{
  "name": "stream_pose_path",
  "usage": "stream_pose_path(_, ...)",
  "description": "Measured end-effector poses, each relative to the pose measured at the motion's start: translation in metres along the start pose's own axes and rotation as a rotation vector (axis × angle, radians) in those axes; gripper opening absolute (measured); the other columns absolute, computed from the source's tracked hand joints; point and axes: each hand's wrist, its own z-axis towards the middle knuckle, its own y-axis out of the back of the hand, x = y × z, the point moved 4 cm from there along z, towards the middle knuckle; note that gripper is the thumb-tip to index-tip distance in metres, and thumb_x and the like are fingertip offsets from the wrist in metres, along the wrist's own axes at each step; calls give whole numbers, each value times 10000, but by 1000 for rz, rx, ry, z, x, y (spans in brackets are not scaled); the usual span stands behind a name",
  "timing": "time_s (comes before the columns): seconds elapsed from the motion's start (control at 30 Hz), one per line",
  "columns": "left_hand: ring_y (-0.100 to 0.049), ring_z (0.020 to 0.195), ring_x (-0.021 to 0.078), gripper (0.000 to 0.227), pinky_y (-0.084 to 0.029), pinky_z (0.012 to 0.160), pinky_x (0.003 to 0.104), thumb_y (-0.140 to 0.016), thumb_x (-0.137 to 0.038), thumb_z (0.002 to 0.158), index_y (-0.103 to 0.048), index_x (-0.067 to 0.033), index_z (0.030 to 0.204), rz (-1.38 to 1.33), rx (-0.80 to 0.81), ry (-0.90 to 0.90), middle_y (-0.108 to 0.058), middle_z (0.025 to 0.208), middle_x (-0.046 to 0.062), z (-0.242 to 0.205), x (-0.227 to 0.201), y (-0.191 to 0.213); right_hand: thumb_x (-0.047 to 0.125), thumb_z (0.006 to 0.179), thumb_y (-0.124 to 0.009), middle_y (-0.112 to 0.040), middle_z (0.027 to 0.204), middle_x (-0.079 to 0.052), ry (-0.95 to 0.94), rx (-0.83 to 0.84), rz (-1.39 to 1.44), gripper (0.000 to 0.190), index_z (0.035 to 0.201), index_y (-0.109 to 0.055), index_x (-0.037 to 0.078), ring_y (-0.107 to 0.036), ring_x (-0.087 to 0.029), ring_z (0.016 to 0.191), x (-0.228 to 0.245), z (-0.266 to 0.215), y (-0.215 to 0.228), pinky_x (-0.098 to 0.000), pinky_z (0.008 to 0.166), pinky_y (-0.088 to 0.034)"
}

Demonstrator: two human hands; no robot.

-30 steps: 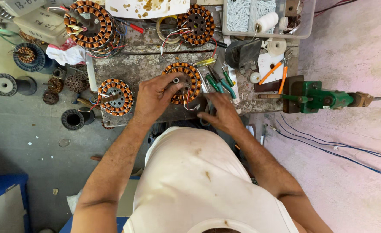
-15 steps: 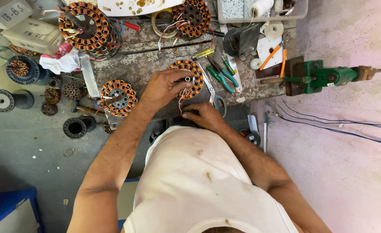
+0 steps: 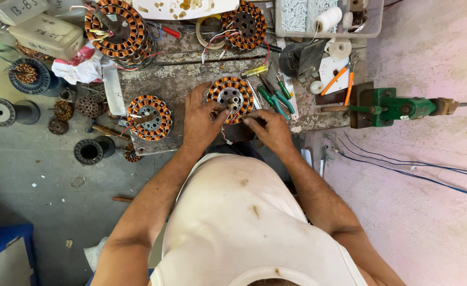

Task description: The person uses a soldering iron to heat and join wires on a circular copper-wound stator. They then use pliers and a red-handled tool to test or adjust connections on multiple stators placed on the workbench.

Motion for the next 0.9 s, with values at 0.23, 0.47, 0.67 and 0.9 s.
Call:
stream_pose_path(0.23, -436, 1346, 395, 175, -387, 1126, 505, -845, -194, 805, -765, -39, 817, 55, -72, 59, -502, 1454, 162, -2, -3, -13, 240, 897, -784, -785, 942, -91, 21, -12, -57, 209, 1019, -782, 70, -752, -217, 809, 5, -3, -1, -347, 717, -576)
stream_pose_path(0.47, -466, 1313, 385, 140, -411, 1111, 489, -803, -178, 777, -751, -47, 779, 75, -65, 141, -523, 1438, 142, -2, -1, -16, 250, 911, -770, -775, 948, -107, 4, -2, -84, 210, 1018, -779, 69, -746, -259, 832, 4, -23, -7, -377, 745, -573)
stream_pose_path(0.67, -405, 1409, 426, 152, -358, 1163, 527, -783, -214, 869, -782, -82, 943, -104, -49, 49, -438, 1529, 207, -6, -1, -8, 249, 912, -759, -776, 972, -102, -19, -101, -57, 208, 1026, -781, 76, -752, -248, 849, 10, -45, -6, -366, 760, -576)
stream_pose_path(0.9, -401, 1393, 420, 204, -358, 1161, 540, -837, -271, 827, -767, -80, 849, 21, 38, -22, -444, 1518, 183, 8, -3, -12, 258, 895, -773, -783, 987, -100, -160, -186, -38, 229, 1038, -789, 80, -744, -248, 827, 21, -75, -18, -365, 729, -562)
